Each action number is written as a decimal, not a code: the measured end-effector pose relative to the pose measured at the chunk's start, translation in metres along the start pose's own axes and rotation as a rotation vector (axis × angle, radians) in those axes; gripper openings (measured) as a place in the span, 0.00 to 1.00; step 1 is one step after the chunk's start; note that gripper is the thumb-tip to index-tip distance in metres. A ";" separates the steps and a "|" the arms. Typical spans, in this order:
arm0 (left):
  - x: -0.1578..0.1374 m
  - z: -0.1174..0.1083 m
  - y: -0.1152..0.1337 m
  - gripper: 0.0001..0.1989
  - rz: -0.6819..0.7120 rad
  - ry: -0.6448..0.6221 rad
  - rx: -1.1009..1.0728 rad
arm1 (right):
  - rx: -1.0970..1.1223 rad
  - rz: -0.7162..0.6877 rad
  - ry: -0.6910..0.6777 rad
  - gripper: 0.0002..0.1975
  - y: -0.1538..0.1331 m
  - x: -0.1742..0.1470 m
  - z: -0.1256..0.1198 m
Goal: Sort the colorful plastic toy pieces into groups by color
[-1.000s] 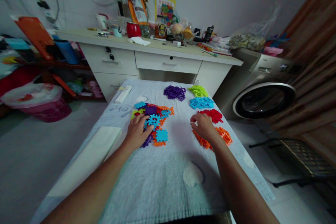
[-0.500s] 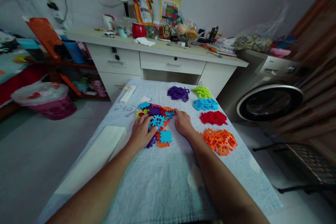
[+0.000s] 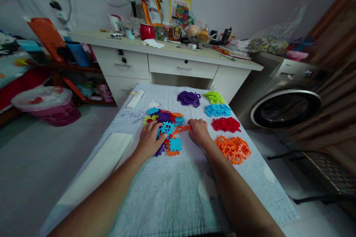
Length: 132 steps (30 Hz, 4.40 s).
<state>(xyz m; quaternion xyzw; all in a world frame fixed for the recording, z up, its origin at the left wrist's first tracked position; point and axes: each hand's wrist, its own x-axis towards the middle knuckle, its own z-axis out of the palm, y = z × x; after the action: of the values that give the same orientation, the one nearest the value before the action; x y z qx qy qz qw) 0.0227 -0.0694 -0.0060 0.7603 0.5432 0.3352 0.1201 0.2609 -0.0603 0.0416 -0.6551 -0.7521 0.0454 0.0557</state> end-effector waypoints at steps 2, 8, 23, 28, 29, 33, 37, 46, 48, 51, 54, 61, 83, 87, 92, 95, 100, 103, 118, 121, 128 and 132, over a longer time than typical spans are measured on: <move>0.000 0.000 -0.001 0.21 0.005 -0.007 0.006 | -0.014 -0.010 -0.023 0.19 0.003 -0.003 -0.004; 0.000 0.001 -0.003 0.21 0.017 -0.004 0.012 | -0.044 -0.041 -0.086 0.18 0.008 -0.017 -0.015; 0.000 0.004 -0.005 0.21 0.026 0.011 0.020 | -0.033 -0.141 -0.146 0.12 0.012 -0.038 -0.025; 0.001 0.004 -0.006 0.21 0.033 0.008 0.027 | 0.056 -0.128 -0.037 0.13 0.031 -0.055 -0.041; 0.001 0.004 -0.005 0.21 0.032 0.006 0.027 | 0.065 -0.109 -0.017 0.13 0.040 -0.060 -0.046; 0.001 0.003 -0.004 0.22 0.040 -0.003 0.031 | 0.066 -0.018 0.032 0.10 0.083 -0.078 -0.063; 0.001 0.004 -0.005 0.21 0.043 -0.003 0.037 | 0.018 0.089 0.012 0.11 0.120 -0.096 -0.071; 0.001 0.006 -0.009 0.22 0.045 -0.018 0.065 | -0.053 0.194 -0.081 0.19 0.136 -0.113 -0.075; 0.001 0.005 -0.009 0.23 0.047 -0.022 0.069 | -0.049 0.204 -0.103 0.19 0.134 -0.113 -0.076; 0.001 0.005 -0.008 0.23 0.047 -0.032 0.073 | -0.029 0.214 -0.117 0.18 0.132 -0.112 -0.078; 0.001 0.005 -0.008 0.24 0.037 -0.040 0.073 | -0.002 0.232 -0.083 0.18 0.128 -0.109 -0.081; 0.001 0.003 -0.006 0.23 0.035 -0.030 0.064 | 0.189 -0.005 0.011 0.15 0.077 -0.088 -0.077; -0.003 -0.002 0.004 0.33 0.060 -0.070 0.003 | 0.245 -0.248 0.074 0.12 -0.010 -0.050 0.011; -0.004 -0.001 0.004 0.33 0.063 -0.067 0.021 | 0.278 -0.168 0.097 0.13 -0.005 -0.056 0.006; -0.004 -0.002 0.004 0.33 0.064 -0.090 0.055 | 0.376 -0.110 0.069 0.13 0.007 -0.061 0.006; -0.003 -0.002 0.004 0.33 0.066 -0.095 0.056 | 0.290 -0.097 0.051 0.12 0.011 -0.063 0.005; -0.003 -0.002 0.003 0.33 0.068 -0.090 0.042 | 0.151 -0.057 0.109 0.16 0.010 -0.066 0.002; -0.003 -0.001 0.002 0.32 0.069 -0.083 0.046 | 0.138 -0.064 0.079 0.19 0.008 -0.066 0.003; -0.004 0.001 -0.001 0.33 0.081 -0.092 0.056 | 0.212 -0.103 -0.015 0.15 0.036 -0.077 -0.033; -0.004 0.001 0.000 0.33 0.075 -0.091 0.056 | 0.147 -0.064 -0.013 0.15 0.060 -0.086 -0.049; -0.004 0.000 0.001 0.32 0.083 -0.080 0.048 | -0.003 0.077 -0.102 0.18 0.104 -0.106 -0.068; -0.004 0.000 0.001 0.32 0.083 -0.086 0.063 | -0.041 0.115 -0.116 0.20 0.115 -0.110 -0.070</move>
<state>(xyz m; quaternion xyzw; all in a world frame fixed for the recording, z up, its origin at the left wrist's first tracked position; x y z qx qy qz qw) 0.0230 -0.0735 -0.0066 0.7992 0.5160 0.2898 0.1053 0.3981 -0.1543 0.0916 -0.6946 -0.7159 0.0709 -0.0042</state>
